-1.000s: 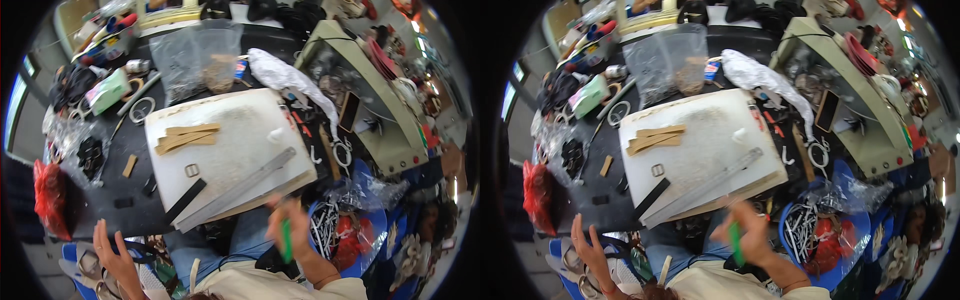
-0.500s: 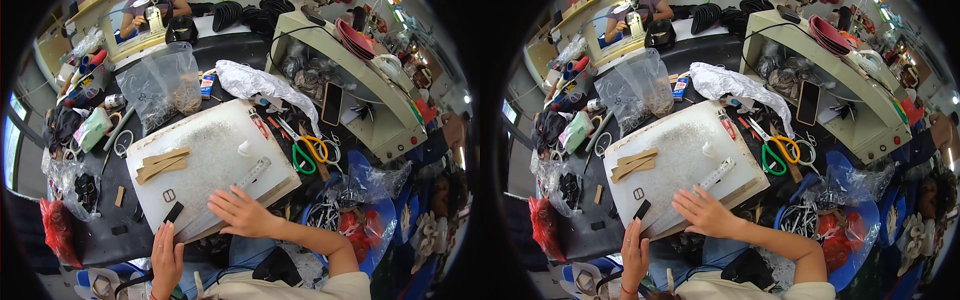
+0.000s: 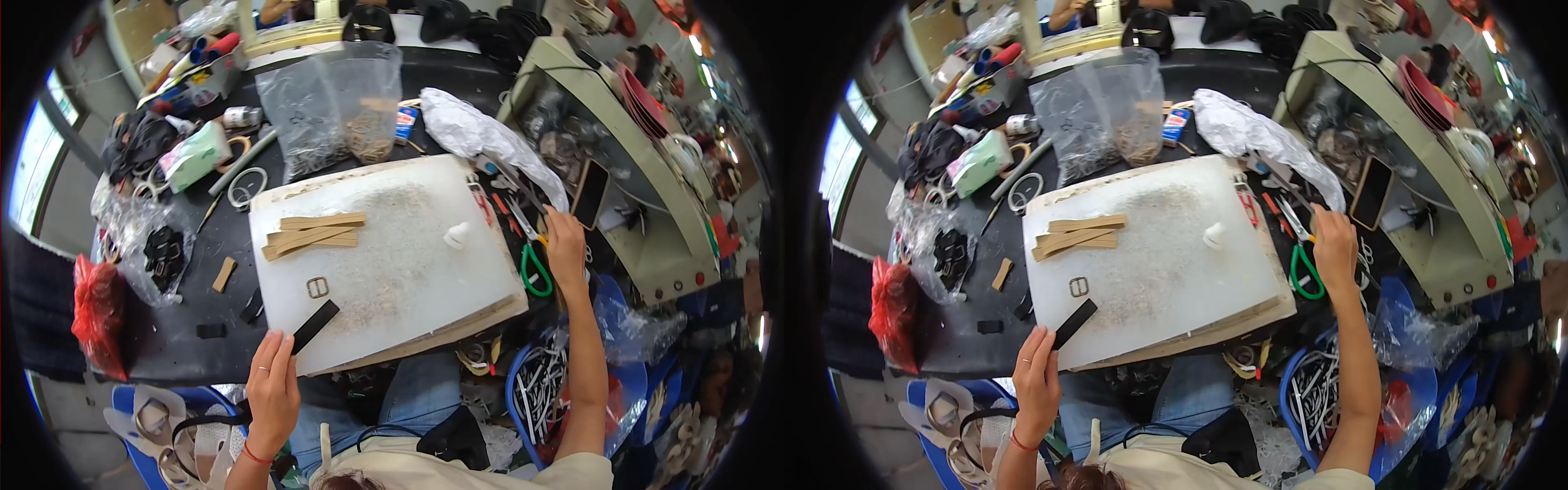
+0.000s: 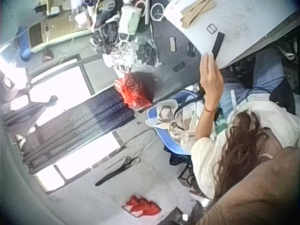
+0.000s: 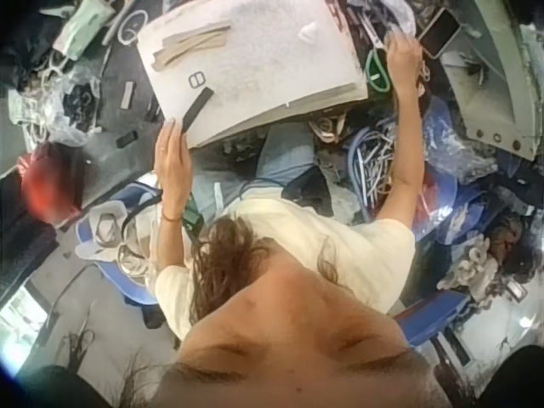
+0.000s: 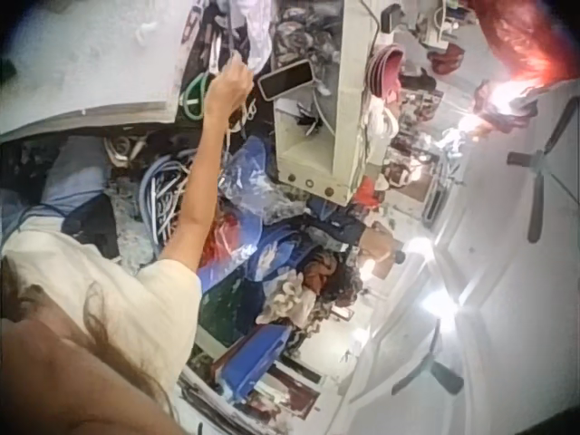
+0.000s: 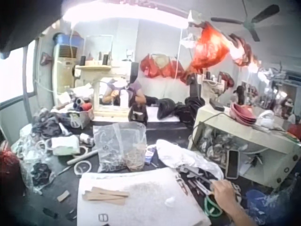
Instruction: The person applies glue to a black strap and attaches a metal buckle. They handle multiple straps and buckles, using a ruler to measure and a cutting tool to trim the strap ends. The person works on a cluttered table in a workshop environment.
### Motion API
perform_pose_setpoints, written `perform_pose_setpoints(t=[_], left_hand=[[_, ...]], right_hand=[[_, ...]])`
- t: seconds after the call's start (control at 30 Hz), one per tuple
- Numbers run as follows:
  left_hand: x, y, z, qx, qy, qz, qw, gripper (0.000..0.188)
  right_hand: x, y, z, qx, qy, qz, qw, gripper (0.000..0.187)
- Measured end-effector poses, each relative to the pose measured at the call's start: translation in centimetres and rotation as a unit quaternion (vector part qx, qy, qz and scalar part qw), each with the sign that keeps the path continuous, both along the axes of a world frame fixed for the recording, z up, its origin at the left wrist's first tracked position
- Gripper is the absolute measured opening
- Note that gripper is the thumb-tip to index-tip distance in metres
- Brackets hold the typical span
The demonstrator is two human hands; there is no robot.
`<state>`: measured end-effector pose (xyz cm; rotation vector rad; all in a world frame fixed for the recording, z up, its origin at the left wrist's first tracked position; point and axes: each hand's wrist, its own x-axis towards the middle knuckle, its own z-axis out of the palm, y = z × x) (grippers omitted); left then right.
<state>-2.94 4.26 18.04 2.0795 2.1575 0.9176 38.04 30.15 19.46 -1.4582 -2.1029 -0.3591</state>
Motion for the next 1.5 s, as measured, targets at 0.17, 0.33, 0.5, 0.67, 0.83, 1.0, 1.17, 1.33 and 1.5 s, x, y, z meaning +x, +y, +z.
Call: perform_pose_setpoints(t=[0.17,0.33,0.5,0.67,0.83,1.0,1.17,1.33,1.5], left_hand=[[0.1,1.0,1.1,0.018,-0.035,-0.016,0.999,0.032],[-0.4,1.8,3.4,-0.028,-0.128,-0.127,0.983,0.032],[-0.7,7.4,3.4,0.006,-0.141,-0.162,0.977,0.03],[-1.3,10.1,1.8,0.002,0.012,-0.162,0.987,0.034],[-1.5,9.3,2.6,-0.108,-0.023,-0.09,0.99,0.028],[0.4,6.6,1.7,-0.107,-0.537,0.0,0.837,0.022],[3.0,5.9,0.8,0.017,-0.641,0.01,0.768,0.025],[3.7,5.6,0.6,0.063,-0.438,0.03,0.896,0.029],[3.8,5.6,0.6,0.092,-0.385,0.019,0.918,0.031]], right_hand=[[-1.6,0.3,-1.8,0.035,0.057,0.027,0.997,0.021],[-17.5,-11.6,2.9,-0.045,0.087,0.386,0.917,0.029],[-21.7,-13.9,0.1,-0.25,0.112,0.324,0.906,0.025],[-19.7,-13.9,-0.2,-0.492,0.482,0.155,0.709,0.017],[-19.5,-14.0,-0.4,-0.476,0.584,0.19,0.63,0.017],[-21.5,-16.0,1.1,-0.554,0.564,0.172,0.587,0.015],[-23.0,-16.7,0.9,-0.609,0.567,0.127,0.54,0.014],[-23.8,-17.1,0.8,-0.552,0.585,0.109,0.584,0.014],[-24.3,-17.3,0.8,-0.519,0.575,0.11,0.622,0.013]])
